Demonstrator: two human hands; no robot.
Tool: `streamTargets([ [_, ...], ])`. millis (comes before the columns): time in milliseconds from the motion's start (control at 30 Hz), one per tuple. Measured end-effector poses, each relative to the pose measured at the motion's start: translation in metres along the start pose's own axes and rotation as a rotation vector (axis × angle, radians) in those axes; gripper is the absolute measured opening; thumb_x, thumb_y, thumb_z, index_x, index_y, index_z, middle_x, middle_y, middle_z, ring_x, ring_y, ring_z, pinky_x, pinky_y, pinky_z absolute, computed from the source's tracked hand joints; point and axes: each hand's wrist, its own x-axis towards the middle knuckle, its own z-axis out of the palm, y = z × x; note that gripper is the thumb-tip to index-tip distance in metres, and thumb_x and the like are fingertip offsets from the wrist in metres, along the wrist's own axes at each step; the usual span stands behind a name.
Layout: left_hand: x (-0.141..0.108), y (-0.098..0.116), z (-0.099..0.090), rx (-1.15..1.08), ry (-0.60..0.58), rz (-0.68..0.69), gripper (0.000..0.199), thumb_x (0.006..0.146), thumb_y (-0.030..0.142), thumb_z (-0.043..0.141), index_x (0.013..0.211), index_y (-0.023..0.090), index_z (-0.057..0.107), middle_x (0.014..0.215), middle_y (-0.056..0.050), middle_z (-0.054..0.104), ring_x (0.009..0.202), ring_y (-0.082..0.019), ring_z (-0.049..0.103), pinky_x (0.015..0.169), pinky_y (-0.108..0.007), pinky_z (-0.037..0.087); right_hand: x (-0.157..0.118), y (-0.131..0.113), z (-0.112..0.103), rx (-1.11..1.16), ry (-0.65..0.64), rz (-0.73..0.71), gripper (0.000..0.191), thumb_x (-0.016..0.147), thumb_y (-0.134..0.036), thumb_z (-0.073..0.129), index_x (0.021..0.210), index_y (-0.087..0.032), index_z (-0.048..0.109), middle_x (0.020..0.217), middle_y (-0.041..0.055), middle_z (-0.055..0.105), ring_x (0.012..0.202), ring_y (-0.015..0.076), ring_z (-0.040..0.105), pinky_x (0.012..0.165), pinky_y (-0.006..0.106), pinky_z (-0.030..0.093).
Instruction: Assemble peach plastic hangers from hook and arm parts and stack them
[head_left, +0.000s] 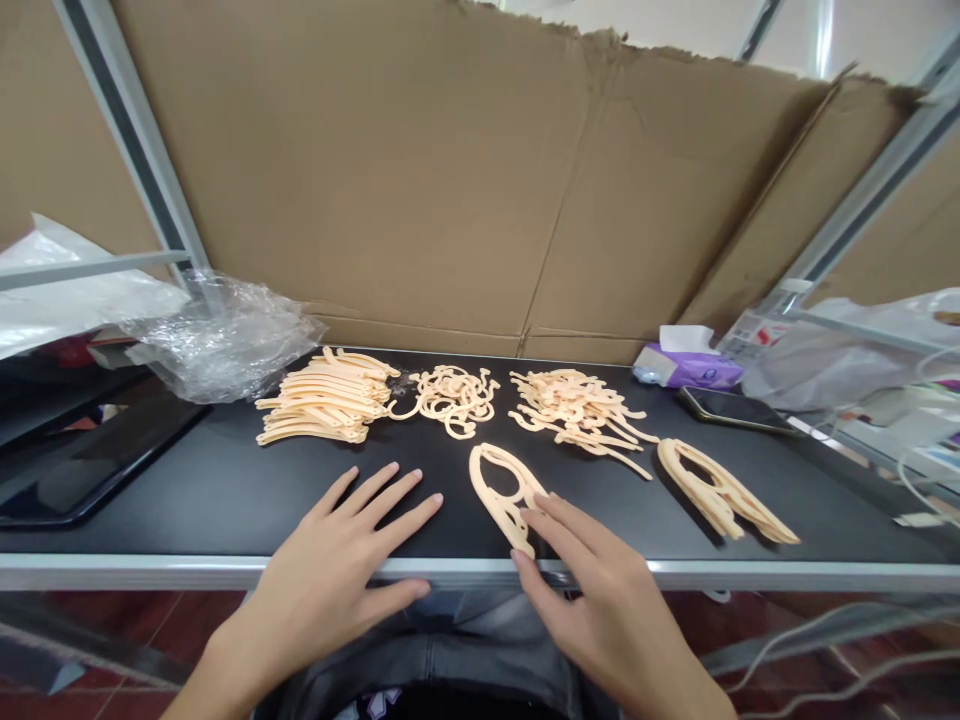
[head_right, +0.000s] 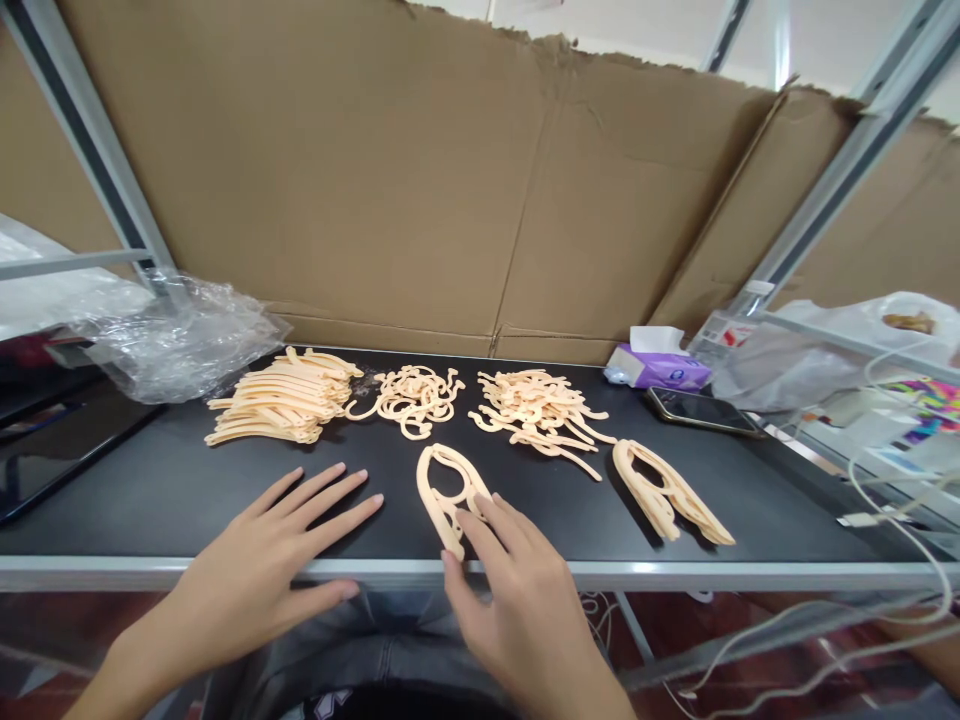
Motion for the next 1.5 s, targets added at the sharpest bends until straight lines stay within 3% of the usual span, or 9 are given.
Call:
streamTargets([
  [133,0.001,-0.001,0.000,0.019,0.009,0.015,0.072,0.090,0.061,0.056,0.154,0.040,0.030,0.156,-0.001,0.043,0.139,-0.031,0.047,0.112,-0.051,0.038,-0.003,0.011,-0.012,0.076,0.075,0.013,0.017,0.085,-0.020,0.062,0.097,-0.016,0.074,0.103,0.0120,0.077,0.097,0.0267,0.074,0.085,0.042,0.064],
  [367,0.002,-0.006,0.005,0.012,0.071,0.043,0.071,0.090,0.062,0.056,0.153,0.037,0.035,0.154,-0.002,0.046,0.138,-0.032,0.047,0.116,-0.049,0.034,0.004,0.037,-0.037,0.129,0.193,0.205,0.011,0.085,-0.023,0.067,0.088,-0.022,0.078,0.098,0.0056,0.079,0.090,0.0246,0.076,0.086,0.042,0.064],
  [633,0.002,-0.008,0.008,0.015,0.099,0.055,0.071,0.090,0.062,0.055,0.153,0.037,0.035,0.154,-0.002,0.046,0.138,-0.031,0.047,0.116,-0.049,0.035,-0.009,0.083,-0.078,-0.273,0.458,0.399,0.016,0.088,-0.035,0.066,0.086,-0.023,0.076,0.092,0.0086,0.078,0.093,0.0324,0.075,0.087,0.051,0.060],
  [800,0.003,-0.008,0.008,0.024,0.098,0.058,0.071,0.090,0.062,0.056,0.153,0.037,0.035,0.153,-0.002,0.046,0.137,-0.032,0.048,0.114,-0.049,0.036,-0.020,0.128,-0.077,-0.349,0.521,0.496,0.026,0.088,-0.041,0.063,0.085,-0.020,0.076,0.090,0.0118,0.077,0.095,0.0363,0.074,0.090,0.053,0.058],
  [967,0.002,-0.007,0.008,0.030,0.099,0.052,0.072,0.090,0.062,0.056,0.153,0.037,0.034,0.154,-0.002,0.046,0.137,-0.032,0.048,0.114,-0.051,0.036,-0.031,0.150,-0.070,-0.287,0.400,0.585,0.025,0.085,-0.045,0.064,0.082,-0.022,0.074,0.092,0.0114,0.077,0.096,0.0341,0.074,0.093,0.048,0.056],
  [1167,0.002,-0.007,0.008,0.022,0.124,0.052,0.071,0.089,0.062,0.056,0.152,0.037,0.036,0.152,-0.002,0.049,0.136,-0.031,0.050,0.114,-0.048,0.037,-0.033,0.147,-0.072,-0.251,0.308,0.609,0.028,0.081,-0.049,0.061,0.081,-0.024,0.073,0.088,0.0072,0.077,0.089,0.0314,0.073,0.089,0.047,0.055],
  [1333,0.003,-0.006,0.008,0.052,0.116,0.054,0.073,0.089,0.062,0.057,0.153,0.038,0.033,0.152,-0.001,0.048,0.135,-0.032,0.051,0.109,-0.049,0.041,-0.037,0.145,-0.083,-0.271,0.202,0.602,0.035,0.080,-0.054,0.061,0.091,-0.023,0.073,0.093,0.0080,0.076,0.087,0.0308,0.072,0.086,0.046,0.054],
  [1500,0.002,-0.006,0.007,0.039,0.115,0.056,0.074,0.088,0.062,0.058,0.153,0.038,0.032,0.152,-0.001,0.048,0.135,-0.032,0.051,0.111,-0.050,0.039,-0.045,0.156,-0.082,-0.313,0.049,0.581,0.045,0.080,-0.060,0.057,0.098,-0.022,0.073,0.105,0.0102,0.073,0.101,0.0329,0.069,0.093,0.050,0.051],
])
